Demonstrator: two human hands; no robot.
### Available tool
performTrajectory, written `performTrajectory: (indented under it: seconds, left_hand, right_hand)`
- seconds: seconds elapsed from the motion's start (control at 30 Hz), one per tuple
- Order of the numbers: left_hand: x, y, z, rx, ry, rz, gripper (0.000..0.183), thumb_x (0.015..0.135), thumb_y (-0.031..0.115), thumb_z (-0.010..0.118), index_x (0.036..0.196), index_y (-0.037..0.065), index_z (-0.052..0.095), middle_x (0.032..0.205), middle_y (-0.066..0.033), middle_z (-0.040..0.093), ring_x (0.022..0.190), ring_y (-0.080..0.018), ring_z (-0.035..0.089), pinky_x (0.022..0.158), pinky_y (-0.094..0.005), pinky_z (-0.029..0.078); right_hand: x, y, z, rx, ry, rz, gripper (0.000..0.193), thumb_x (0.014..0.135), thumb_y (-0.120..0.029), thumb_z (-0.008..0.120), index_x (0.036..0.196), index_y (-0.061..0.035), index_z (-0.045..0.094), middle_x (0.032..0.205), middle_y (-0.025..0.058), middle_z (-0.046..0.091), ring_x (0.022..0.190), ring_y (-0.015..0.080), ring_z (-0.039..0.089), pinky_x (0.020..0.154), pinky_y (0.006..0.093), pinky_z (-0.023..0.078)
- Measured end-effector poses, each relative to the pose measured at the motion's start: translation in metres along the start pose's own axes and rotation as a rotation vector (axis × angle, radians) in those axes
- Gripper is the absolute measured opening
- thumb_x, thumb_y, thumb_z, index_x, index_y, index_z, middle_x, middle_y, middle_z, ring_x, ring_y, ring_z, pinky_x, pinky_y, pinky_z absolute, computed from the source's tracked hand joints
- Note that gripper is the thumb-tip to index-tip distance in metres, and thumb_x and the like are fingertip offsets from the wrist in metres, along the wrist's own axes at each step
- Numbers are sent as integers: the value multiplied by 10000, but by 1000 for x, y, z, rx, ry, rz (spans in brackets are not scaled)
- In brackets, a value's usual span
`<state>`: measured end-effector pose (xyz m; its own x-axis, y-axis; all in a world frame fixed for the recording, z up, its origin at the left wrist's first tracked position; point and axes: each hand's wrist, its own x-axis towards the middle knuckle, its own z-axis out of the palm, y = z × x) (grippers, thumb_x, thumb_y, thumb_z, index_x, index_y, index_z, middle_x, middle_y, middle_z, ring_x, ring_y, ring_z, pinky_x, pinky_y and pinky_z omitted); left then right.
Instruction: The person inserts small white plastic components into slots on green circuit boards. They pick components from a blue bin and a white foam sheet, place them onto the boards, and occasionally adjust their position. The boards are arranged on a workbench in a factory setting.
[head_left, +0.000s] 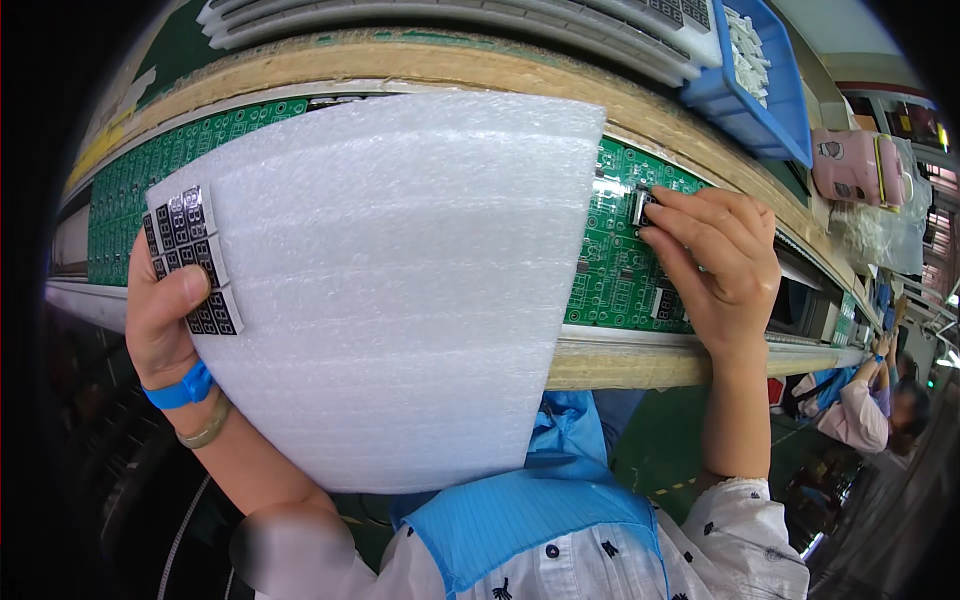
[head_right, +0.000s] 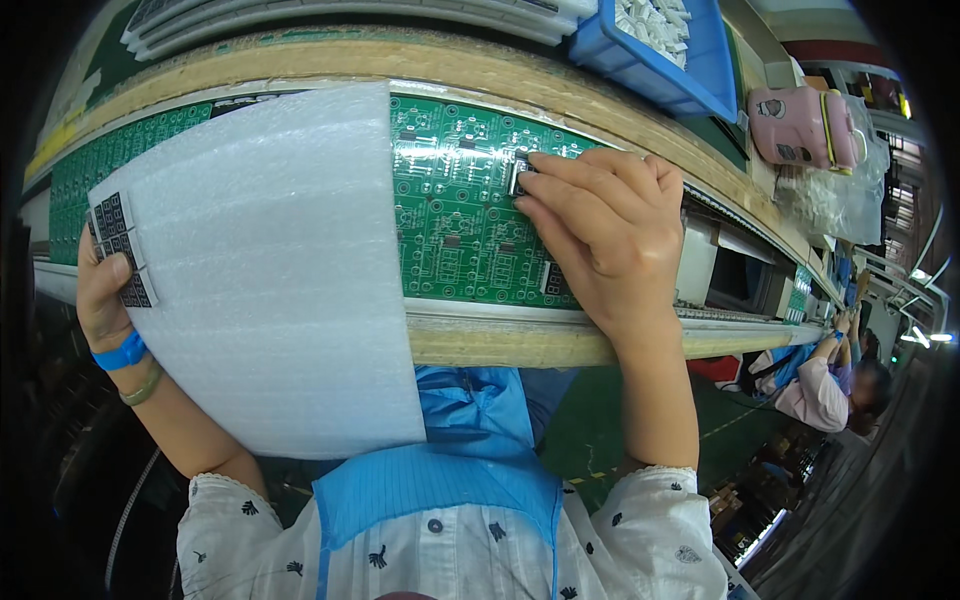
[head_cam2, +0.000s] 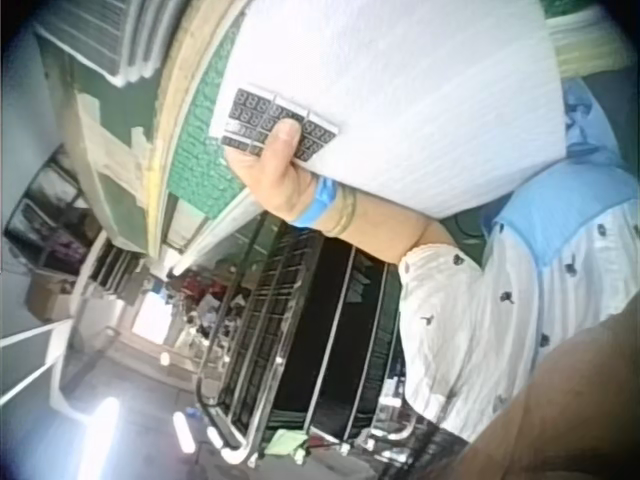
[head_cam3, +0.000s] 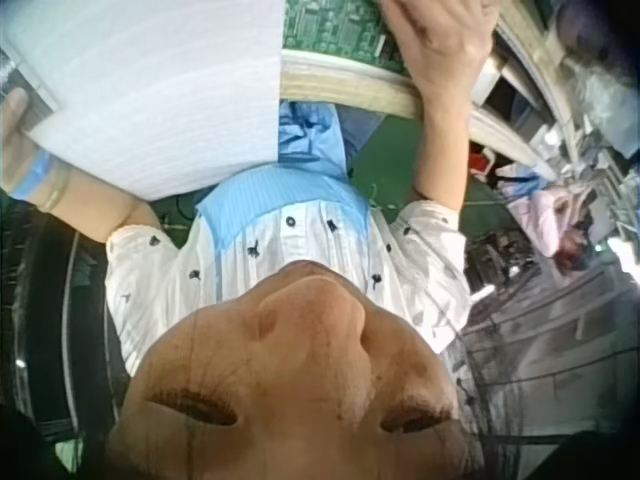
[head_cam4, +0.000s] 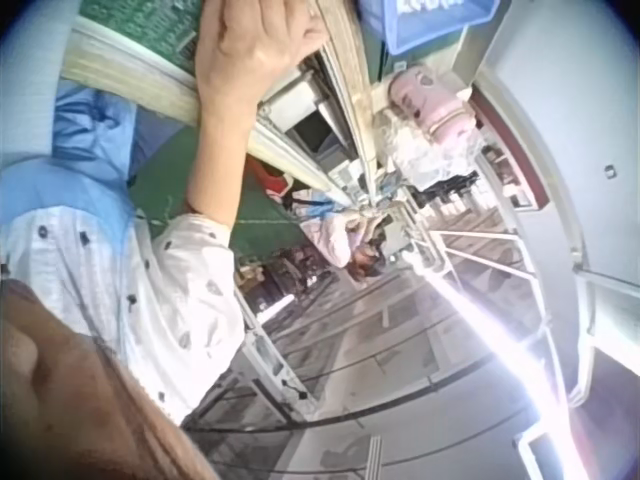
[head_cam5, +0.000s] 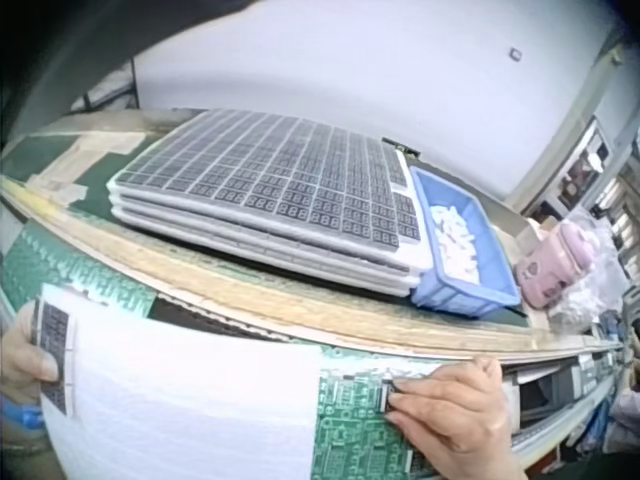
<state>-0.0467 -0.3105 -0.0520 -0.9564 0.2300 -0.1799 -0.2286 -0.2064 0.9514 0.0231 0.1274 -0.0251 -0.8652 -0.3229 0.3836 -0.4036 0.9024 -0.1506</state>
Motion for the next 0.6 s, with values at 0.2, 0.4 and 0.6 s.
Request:
performTrajectory:
  seconds: [0.2, 0.4, 0.6]
  left_hand:
    - [0, 3, 7, -15, -1, 9, 602, 760, 79, 773, 1303, -93, 576, 1131, -167, 738, 951, -230, 748, 884, -356, 607]
    - [0, 1, 5, -16, -6, 10, 612, 762, 86, 789, 1309, -87, 574, 1145, -159, 737, 969, -222, 744, 897, -352, 602]
    - [-1, 1, 6, -21, 16, 23, 627, 753, 86, 795, 1311, -93, 572, 1149, -163, 734, 976, -225, 743, 901, -356, 600]
  right_hand:
    - [1, 2, -2, 9, -13, -11, 226, 754, -118, 850, 971, -106, 788, 1033, 9, 773, 938, 218, 654, 832, 364, 408]
    - [2, 1, -1, 16, -14, 5, 217, 756, -110, 848, 965, -99, 791, 1030, 15, 775, 939, 216, 656, 838, 357, 409]
    - [2, 0, 0, 9, -13, 5, 214, 754, -107, 849, 960, -100, 790, 1032, 15, 774, 945, 212, 666, 846, 357, 413]
